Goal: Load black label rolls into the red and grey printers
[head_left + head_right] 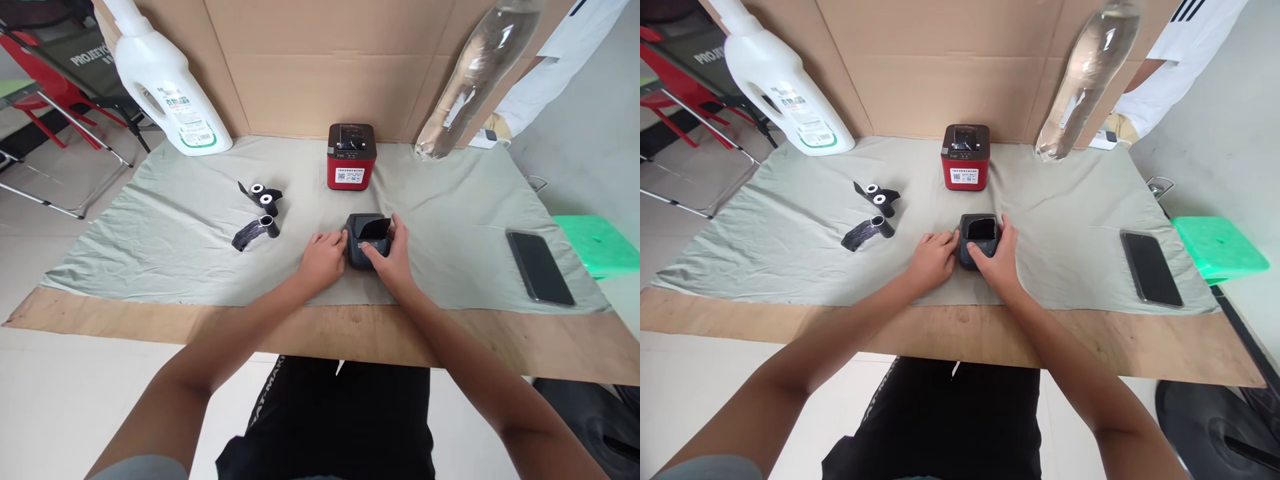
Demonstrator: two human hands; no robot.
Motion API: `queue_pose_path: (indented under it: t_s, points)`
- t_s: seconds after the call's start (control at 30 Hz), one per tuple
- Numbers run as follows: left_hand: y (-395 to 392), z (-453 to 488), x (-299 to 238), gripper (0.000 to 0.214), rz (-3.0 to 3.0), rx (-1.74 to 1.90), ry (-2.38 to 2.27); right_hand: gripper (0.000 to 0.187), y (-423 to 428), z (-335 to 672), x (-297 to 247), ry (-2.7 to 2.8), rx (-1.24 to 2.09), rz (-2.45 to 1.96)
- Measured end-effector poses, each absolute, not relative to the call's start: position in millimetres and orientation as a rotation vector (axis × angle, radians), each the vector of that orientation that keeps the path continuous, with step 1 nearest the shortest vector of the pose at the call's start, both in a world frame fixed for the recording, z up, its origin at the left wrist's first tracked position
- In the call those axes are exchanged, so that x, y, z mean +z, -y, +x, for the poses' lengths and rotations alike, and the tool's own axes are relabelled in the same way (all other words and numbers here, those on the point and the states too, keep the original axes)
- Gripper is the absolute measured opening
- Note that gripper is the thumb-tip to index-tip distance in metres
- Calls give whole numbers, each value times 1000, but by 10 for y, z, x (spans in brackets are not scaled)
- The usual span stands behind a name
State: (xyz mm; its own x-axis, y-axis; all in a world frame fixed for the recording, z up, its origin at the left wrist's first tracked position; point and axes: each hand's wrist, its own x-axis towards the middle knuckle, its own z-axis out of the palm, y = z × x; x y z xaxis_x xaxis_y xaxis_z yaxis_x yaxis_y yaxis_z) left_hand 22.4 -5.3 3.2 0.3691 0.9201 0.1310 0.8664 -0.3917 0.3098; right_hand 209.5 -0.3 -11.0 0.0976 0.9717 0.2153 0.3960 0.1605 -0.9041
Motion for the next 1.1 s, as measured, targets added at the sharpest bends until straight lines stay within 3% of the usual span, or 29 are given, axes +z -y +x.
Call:
queue_pose_path:
  t_s: [0.57,0.8,1.1]
  points:
    - [-32,183,-28,43,1976,851,-1531,91,6,2150,-67,1415,799,-1354]
    - [-49,168,-38,48,1652,1052,-1455,89,-10,2162,-71,1411,809,-1364]
    - [28,147,46,21,1851,971,-1518,90,-16,2175,-72,1405,831,-1370]
